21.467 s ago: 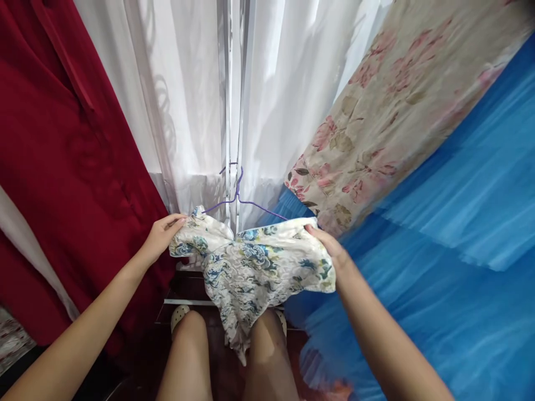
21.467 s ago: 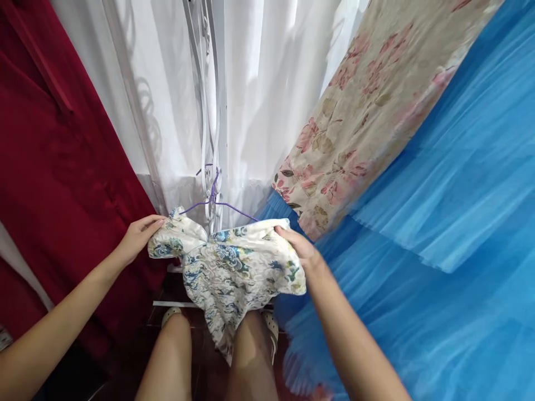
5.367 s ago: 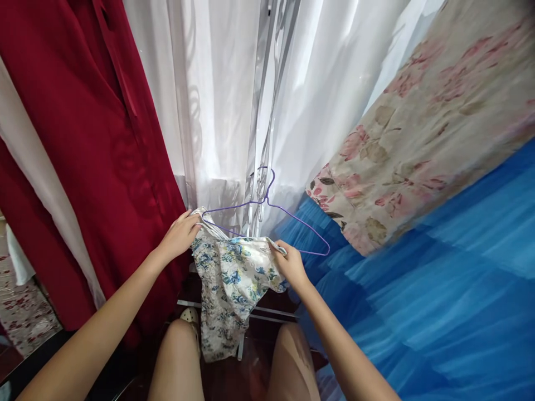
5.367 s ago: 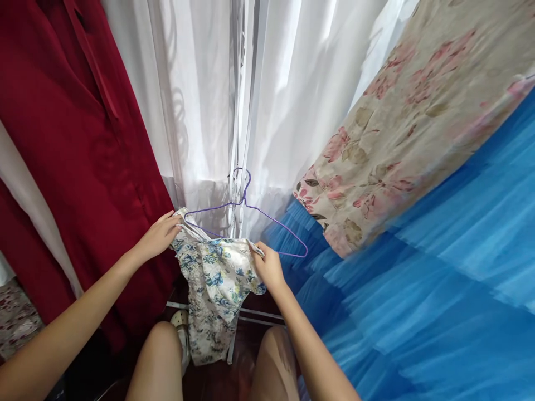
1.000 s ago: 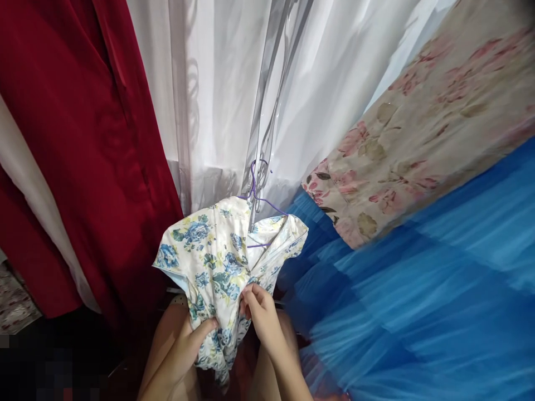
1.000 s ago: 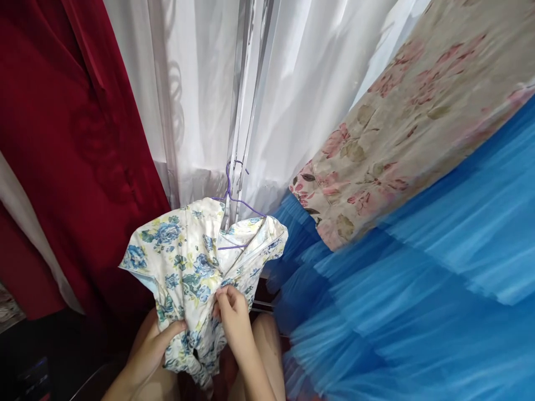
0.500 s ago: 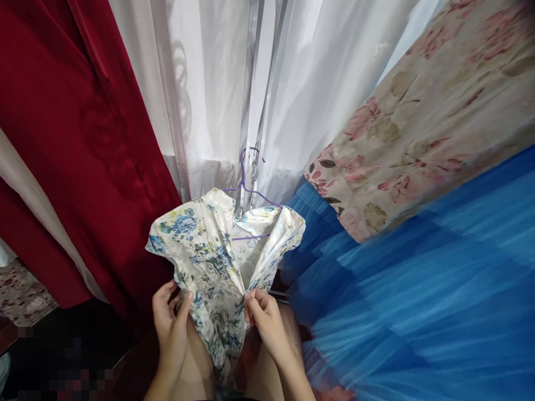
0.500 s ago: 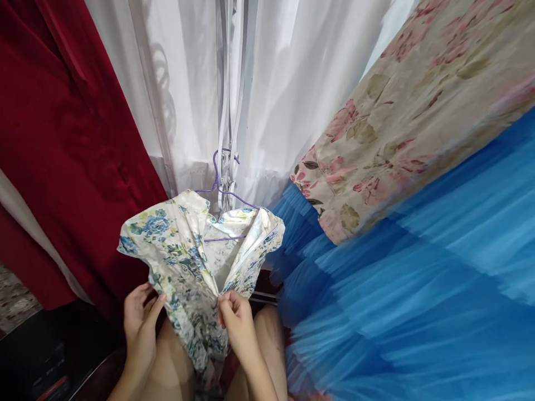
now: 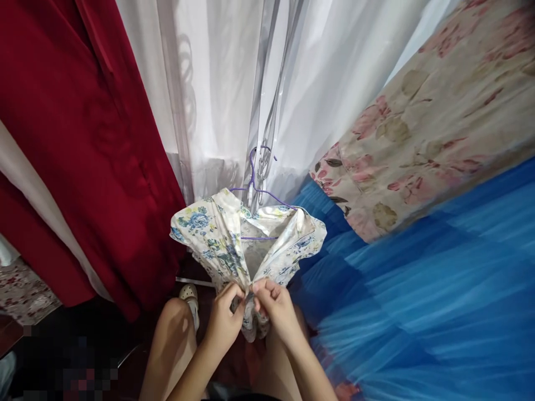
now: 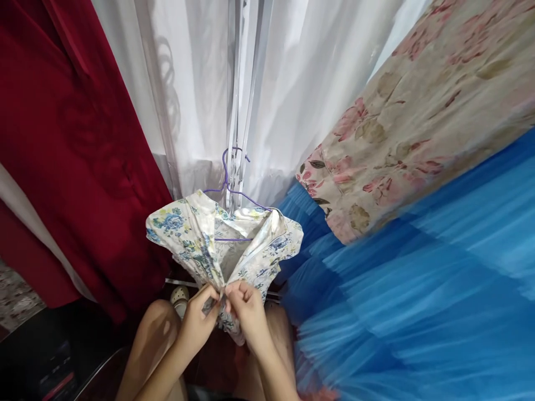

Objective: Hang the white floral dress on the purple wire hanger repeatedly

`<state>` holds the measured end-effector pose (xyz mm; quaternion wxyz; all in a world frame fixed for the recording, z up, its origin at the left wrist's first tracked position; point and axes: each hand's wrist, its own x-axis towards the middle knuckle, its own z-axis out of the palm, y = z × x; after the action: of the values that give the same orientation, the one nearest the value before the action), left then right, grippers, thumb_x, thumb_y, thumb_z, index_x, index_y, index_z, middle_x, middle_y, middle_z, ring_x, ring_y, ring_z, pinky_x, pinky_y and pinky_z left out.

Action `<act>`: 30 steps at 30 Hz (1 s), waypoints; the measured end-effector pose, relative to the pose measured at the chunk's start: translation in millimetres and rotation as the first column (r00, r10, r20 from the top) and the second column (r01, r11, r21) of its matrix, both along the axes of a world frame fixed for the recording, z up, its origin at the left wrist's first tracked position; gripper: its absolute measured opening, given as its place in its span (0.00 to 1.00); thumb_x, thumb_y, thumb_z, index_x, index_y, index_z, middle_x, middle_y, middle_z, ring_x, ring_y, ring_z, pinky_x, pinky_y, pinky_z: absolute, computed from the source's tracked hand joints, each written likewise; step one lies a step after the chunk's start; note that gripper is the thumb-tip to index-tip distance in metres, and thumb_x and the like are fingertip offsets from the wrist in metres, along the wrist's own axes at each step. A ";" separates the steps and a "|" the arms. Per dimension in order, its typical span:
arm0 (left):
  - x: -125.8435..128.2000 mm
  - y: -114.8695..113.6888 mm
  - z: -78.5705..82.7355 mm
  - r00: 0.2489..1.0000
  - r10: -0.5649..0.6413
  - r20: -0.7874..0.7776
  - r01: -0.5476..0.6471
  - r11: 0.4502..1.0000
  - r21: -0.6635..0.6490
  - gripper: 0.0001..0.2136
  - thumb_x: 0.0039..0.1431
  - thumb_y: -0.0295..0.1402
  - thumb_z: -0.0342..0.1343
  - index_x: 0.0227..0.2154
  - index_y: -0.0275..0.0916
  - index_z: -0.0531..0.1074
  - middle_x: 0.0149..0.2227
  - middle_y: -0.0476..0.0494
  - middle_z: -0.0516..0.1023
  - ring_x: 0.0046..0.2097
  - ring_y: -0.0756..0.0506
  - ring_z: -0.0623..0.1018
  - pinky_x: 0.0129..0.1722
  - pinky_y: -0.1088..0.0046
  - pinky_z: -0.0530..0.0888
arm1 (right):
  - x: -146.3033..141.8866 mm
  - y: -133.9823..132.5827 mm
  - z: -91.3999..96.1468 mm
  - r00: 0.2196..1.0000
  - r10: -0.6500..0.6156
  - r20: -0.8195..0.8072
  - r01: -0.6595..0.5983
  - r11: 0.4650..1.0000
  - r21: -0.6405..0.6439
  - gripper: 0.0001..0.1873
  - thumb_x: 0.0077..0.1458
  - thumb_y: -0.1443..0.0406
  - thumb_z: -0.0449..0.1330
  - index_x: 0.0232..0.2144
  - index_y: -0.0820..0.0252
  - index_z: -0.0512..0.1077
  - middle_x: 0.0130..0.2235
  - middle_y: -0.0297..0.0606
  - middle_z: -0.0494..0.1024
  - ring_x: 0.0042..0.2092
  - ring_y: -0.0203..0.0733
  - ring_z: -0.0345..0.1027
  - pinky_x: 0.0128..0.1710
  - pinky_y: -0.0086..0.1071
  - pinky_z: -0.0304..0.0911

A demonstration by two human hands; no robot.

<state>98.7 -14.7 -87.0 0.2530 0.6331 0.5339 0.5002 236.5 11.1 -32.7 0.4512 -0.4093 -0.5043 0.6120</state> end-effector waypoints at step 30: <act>-23.1 76.4 178.6 0.972 0.077 -0.223 0.051 0.855 0.515 0.10 0.68 0.34 0.49 0.34 0.38 0.74 0.34 0.44 0.72 0.41 0.45 0.73 0.43 0.70 0.69 | -20.4 72.5 87.2 0.953 -0.282 0.111 0.180 0.823 0.539 0.12 0.57 0.56 0.57 0.28 0.58 0.67 0.20 0.27 0.64 0.22 0.33 0.55 0.23 0.28 0.50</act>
<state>75.6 61.7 91.6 0.0050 0.7287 0.4102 0.5483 216.2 83.6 54.5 0.5673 -0.3846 -0.6378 0.3514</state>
